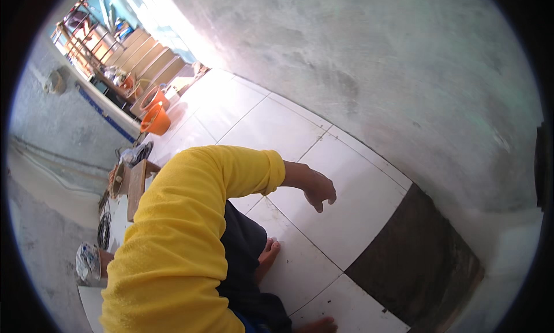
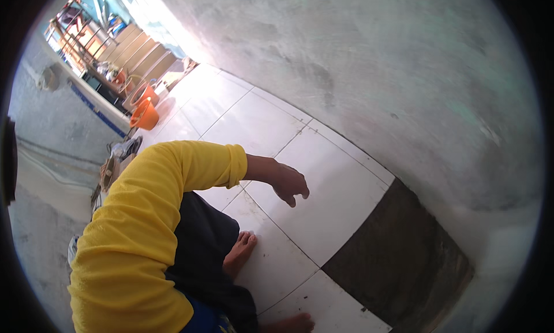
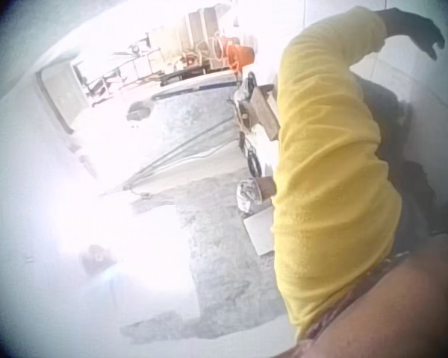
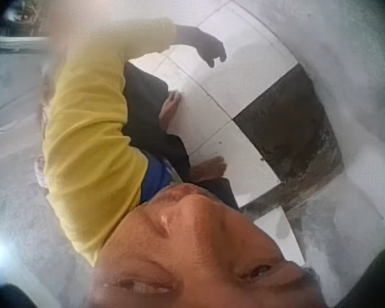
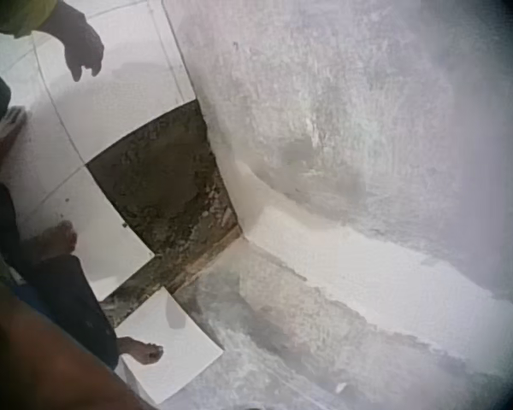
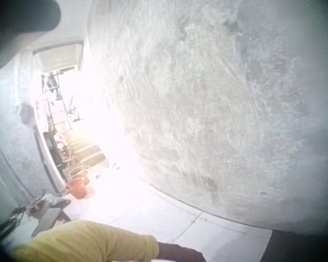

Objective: The person spreads cement on the floor using a trowel and places white tiles onto the prepared surface. They use a wooden plank to level the cement and a rubber mallet to tap the tiles into place.

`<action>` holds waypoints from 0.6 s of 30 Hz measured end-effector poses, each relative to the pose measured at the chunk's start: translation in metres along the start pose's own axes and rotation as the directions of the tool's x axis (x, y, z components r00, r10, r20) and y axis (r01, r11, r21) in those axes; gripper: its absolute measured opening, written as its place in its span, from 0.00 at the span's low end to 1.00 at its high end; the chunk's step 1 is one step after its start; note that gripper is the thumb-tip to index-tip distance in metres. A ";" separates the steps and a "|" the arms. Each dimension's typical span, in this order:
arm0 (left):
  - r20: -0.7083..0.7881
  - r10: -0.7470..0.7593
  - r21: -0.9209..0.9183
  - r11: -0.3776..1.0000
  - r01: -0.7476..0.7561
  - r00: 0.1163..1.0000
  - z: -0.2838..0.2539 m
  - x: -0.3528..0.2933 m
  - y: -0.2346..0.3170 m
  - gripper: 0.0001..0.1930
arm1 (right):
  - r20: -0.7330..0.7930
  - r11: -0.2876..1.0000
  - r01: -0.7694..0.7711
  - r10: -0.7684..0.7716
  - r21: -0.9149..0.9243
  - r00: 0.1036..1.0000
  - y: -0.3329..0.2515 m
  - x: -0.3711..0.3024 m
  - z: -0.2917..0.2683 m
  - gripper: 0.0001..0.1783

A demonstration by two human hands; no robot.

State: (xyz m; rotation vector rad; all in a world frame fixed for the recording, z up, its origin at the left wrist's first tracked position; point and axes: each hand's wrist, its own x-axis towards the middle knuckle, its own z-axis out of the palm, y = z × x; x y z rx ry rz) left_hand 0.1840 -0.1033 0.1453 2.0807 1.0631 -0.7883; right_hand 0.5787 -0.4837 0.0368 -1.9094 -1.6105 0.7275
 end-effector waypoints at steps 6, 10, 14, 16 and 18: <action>-0.279 -0.073 -0.340 0.940 -0.027 0.958 0.010 -0.023 -0.004 0.26 | 0.406 0.998 -0.058 0.052 0.003 0.913 -0.013 -0.034 0.003 0.36; -0.286 -0.205 -0.630 0.776 -0.022 0.936 0.013 -0.070 -0.013 0.25 | 0.528 0.996 -0.081 0.091 -0.042 0.844 -0.039 -0.045 -0.017 0.36; -0.270 -0.482 -0.845 0.533 0.035 0.833 0.083 -0.190 -0.014 0.27 | 0.634 0.992 -0.102 0.130 -0.079 0.762 -0.074 -0.056 -0.055 0.36; -0.093 -0.603 -0.895 0.400 0.199 0.792 0.124 -0.253 0.018 0.29 | 0.666 0.988 -0.092 0.150 -0.122 0.731 -0.089 -0.055 -0.078 0.36; 0.107 -0.615 -0.975 0.090 0.205 0.781 0.159 -0.322 0.075 0.33 | 0.697 0.986 -0.075 0.160 -0.150 0.699 -0.109 -0.056 -0.102 0.36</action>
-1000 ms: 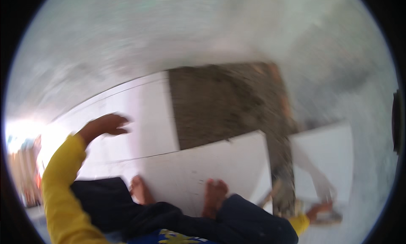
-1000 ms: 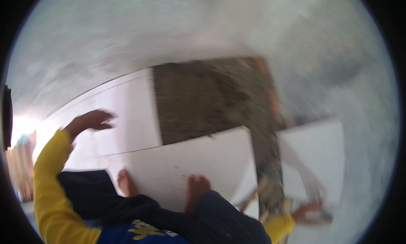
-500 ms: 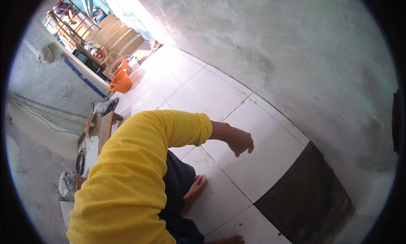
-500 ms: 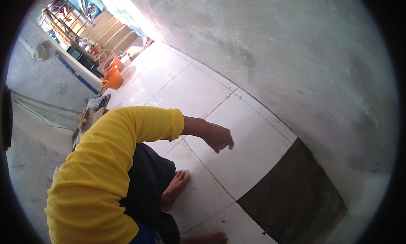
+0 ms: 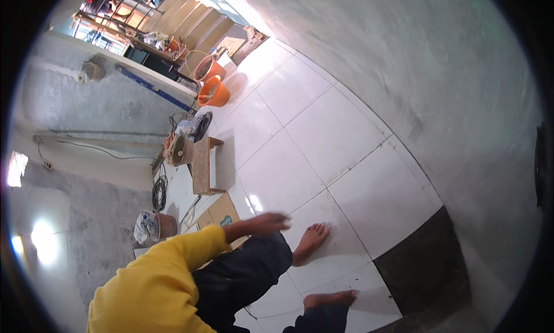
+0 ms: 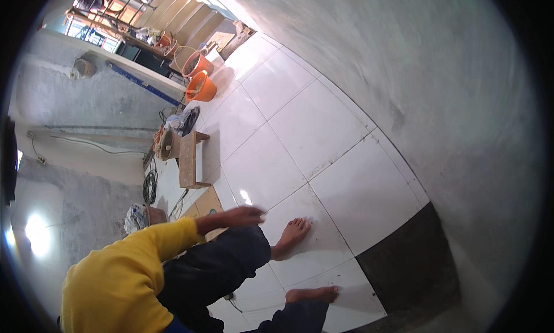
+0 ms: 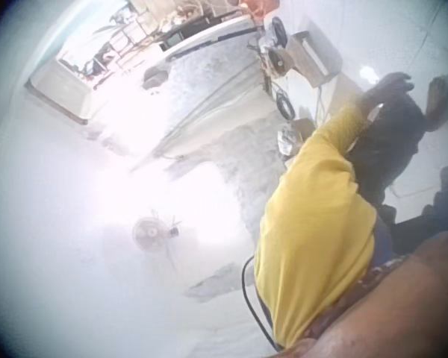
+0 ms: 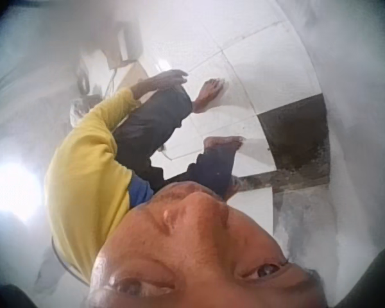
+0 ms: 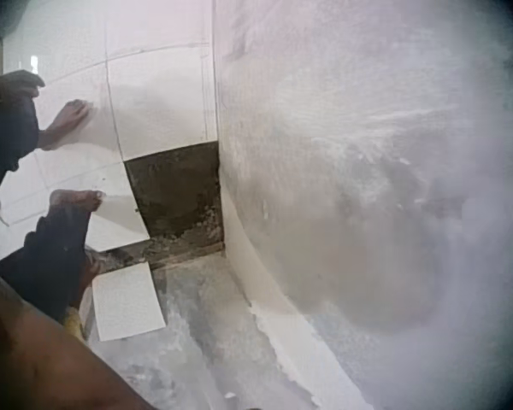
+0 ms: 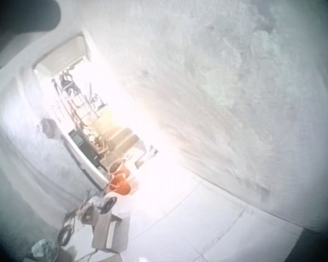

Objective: The person spreads cement on the floor using a trowel and places white tiles onto the prepared surface. They use a wooden plank to level the cement and a rubber mallet to tap the tiles into place.

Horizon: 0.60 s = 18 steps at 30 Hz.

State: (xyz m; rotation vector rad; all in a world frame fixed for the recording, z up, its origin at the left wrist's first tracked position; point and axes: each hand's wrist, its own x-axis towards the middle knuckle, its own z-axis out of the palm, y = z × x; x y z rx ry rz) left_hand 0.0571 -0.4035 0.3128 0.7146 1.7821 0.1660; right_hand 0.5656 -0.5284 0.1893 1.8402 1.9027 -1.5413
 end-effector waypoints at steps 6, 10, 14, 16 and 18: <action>0.076 -0.081 -0.182 0.979 0.093 0.994 0.085 -0.217 -0.061 0.40 | 0.153 0.995 0.050 -0.037 -0.084 0.988 -0.049 -0.061 -0.051 0.37; 0.057 -0.208 -0.051 0.976 0.211 0.976 0.089 -0.272 -0.010 0.48 | 0.208 0.984 0.097 -0.063 -0.153 0.976 -0.076 -0.078 -0.084 0.37; 0.030 -0.278 -0.059 0.958 0.279 0.960 0.112 -0.308 -0.011 0.55 | 0.290 0.963 0.153 -0.084 -0.223 0.953 -0.100 -0.088 -0.114 0.37; -0.005 -0.288 -0.194 0.940 0.282 0.958 0.141 -0.306 -0.038 0.55 | 0.324 0.951 0.179 -0.090 -0.254 0.942 -0.110 -0.088 -0.128 0.37; -0.033 -0.296 -0.397 0.880 0.259 0.955 0.169 -0.306 -0.066 0.54 | 0.355 0.939 0.192 -0.082 -0.286 0.931 -0.120 -0.092 -0.140 0.38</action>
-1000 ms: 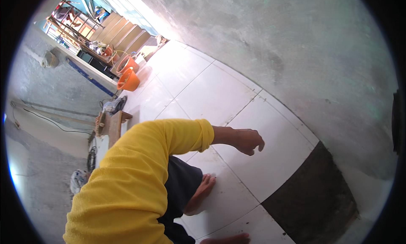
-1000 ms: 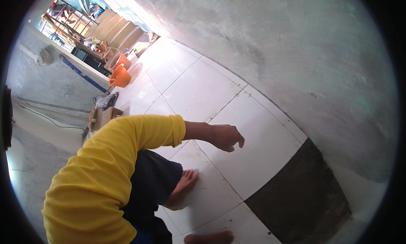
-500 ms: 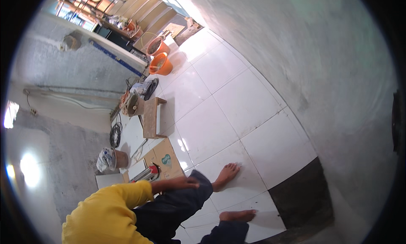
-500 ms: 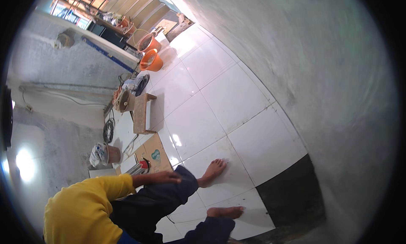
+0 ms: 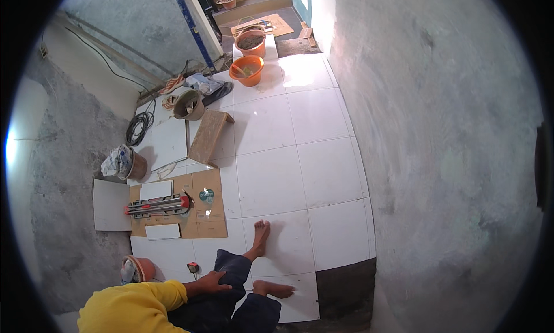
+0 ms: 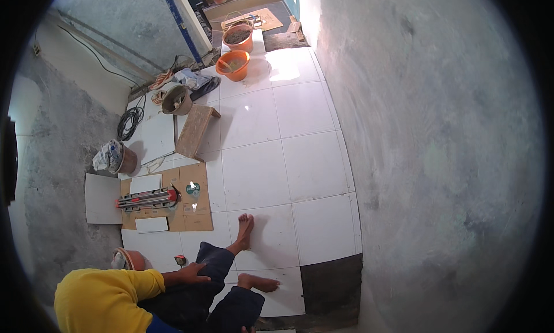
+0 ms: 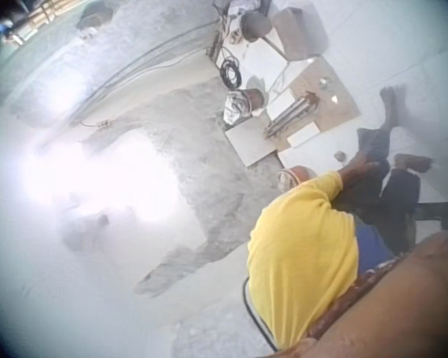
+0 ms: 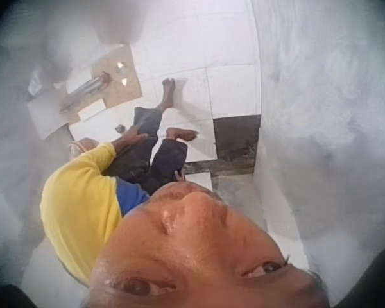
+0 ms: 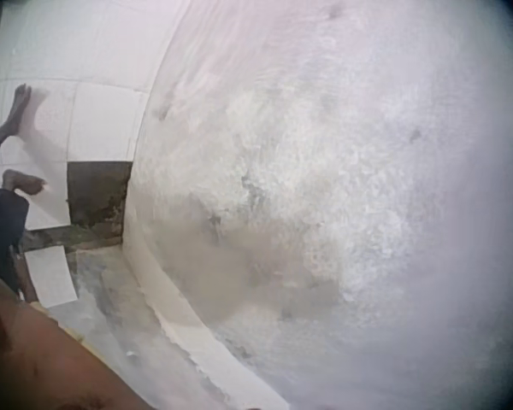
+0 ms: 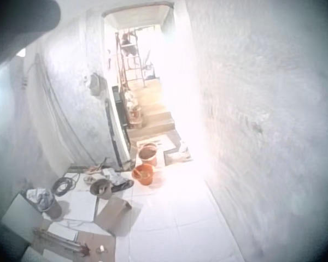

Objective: The person spreads cement on the floor using a trowel and places white tiles onto the prepared surface. They use a wooden plank to level the cement and a rubber mallet to tap the tiles into place.

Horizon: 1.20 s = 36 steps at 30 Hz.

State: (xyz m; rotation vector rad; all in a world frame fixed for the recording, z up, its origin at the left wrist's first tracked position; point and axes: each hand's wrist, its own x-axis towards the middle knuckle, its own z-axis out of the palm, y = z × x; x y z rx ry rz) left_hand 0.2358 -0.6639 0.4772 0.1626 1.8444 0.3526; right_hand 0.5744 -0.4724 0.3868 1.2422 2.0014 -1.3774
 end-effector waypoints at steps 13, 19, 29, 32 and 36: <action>0.060 -0.142 -0.035 0.989 0.144 0.988 -0.078 0.005 0.036 0.46 | 0.238 0.979 -0.153 0.182 -0.137 0.954 -0.093 -0.013 -0.069 0.40; 0.116 0.070 -0.335 0.942 -0.027 0.991 -0.067 0.035 -0.003 0.51 | 0.177 0.997 0.074 -0.067 -0.034 0.982 -0.117 0.009 -0.064 0.40; 0.249 0.117 -0.481 0.877 0.017 0.961 -0.094 0.025 0.003 0.52 | 0.309 0.897 0.351 -0.265 -0.268 0.913 -0.137 0.039 -0.091 0.28; 0.241 0.196 -0.537 0.843 -0.038 0.951 -0.072 0.025 -0.031 0.47 | 0.292 0.918 0.279 -0.194 -0.283 0.936 -0.179 0.058 -0.098 0.28; 0.192 0.233 -0.558 0.825 -0.089 0.953 -0.071 0.029 -0.040 0.45 | 0.250 0.901 0.280 -0.202 -0.332 0.947 -0.226 0.091 -0.106 0.28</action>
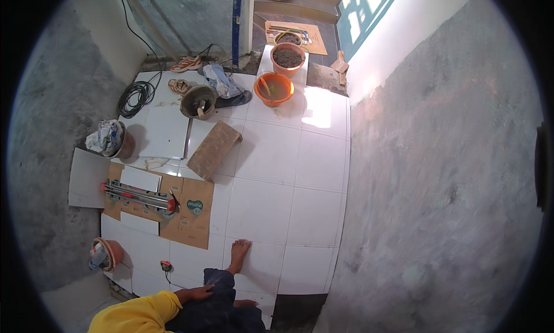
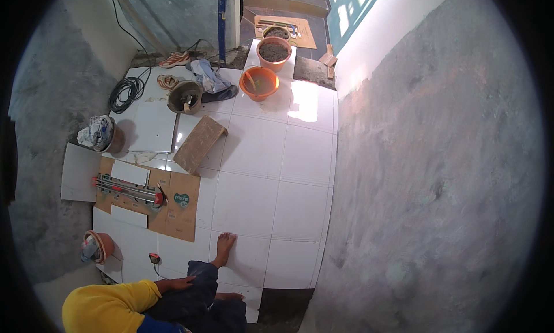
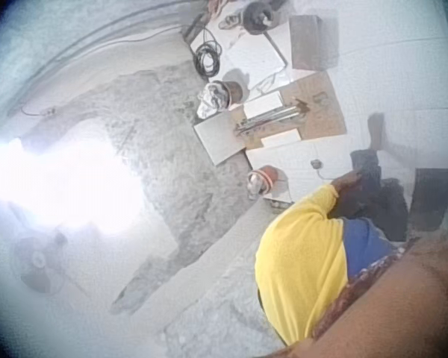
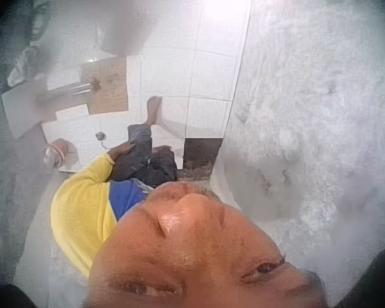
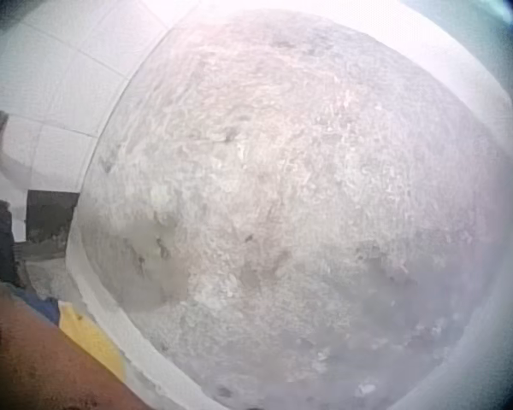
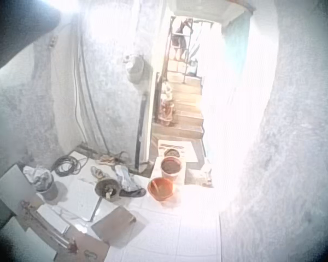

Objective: The person spreads cement on the floor using a trowel and places white tiles onto the prepared surface. They use a wooden plank to level the cement and a rubber mallet to tap the tiles into place.

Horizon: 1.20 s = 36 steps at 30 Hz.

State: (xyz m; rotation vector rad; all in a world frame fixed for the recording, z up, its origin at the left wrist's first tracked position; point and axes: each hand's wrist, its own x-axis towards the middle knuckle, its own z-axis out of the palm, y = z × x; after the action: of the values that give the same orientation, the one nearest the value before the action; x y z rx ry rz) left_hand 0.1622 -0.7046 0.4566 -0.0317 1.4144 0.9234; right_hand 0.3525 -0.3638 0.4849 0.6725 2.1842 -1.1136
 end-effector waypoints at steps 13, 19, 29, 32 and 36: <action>0.046 0.125 -0.064 0.990 -0.122 0.991 -0.106 -0.064 0.095 0.43 | -0.267 0.951 0.188 -0.253 -0.246 0.930 -0.192 0.278 -0.076 0.28; -0.096 0.014 0.192 0.981 0.005 0.995 -0.208 -0.082 0.231 0.44 | -0.403 0.933 0.118 -0.258 -0.340 0.878 -0.292 0.420 -0.101 0.28; -0.126 -0.003 0.370 0.928 0.049 0.992 -0.323 -0.046 0.407 0.48 | -0.547 0.927 -0.083 -0.142 -0.366 0.825 -0.368 0.585 -0.098 0.28; -0.115 0.021 0.431 0.902 0.031 0.993 -0.349 -0.031 0.450 0.49 | -0.631 0.915 -0.160 -0.121 -0.370 0.767 -0.365 0.597 -0.097 0.29; -0.189 0.112 0.383 0.923 -0.031 0.976 -0.406 -0.014 0.544 0.57 | -0.645 0.959 -0.169 -0.017 -0.226 0.764 -0.358 0.596 -0.107 0.24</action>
State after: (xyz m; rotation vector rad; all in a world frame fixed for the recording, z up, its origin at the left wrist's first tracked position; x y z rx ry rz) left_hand -0.4736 -0.5653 0.6492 0.2221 1.7814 0.7060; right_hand -0.3297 -0.3616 0.3133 1.1321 2.7793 -0.5443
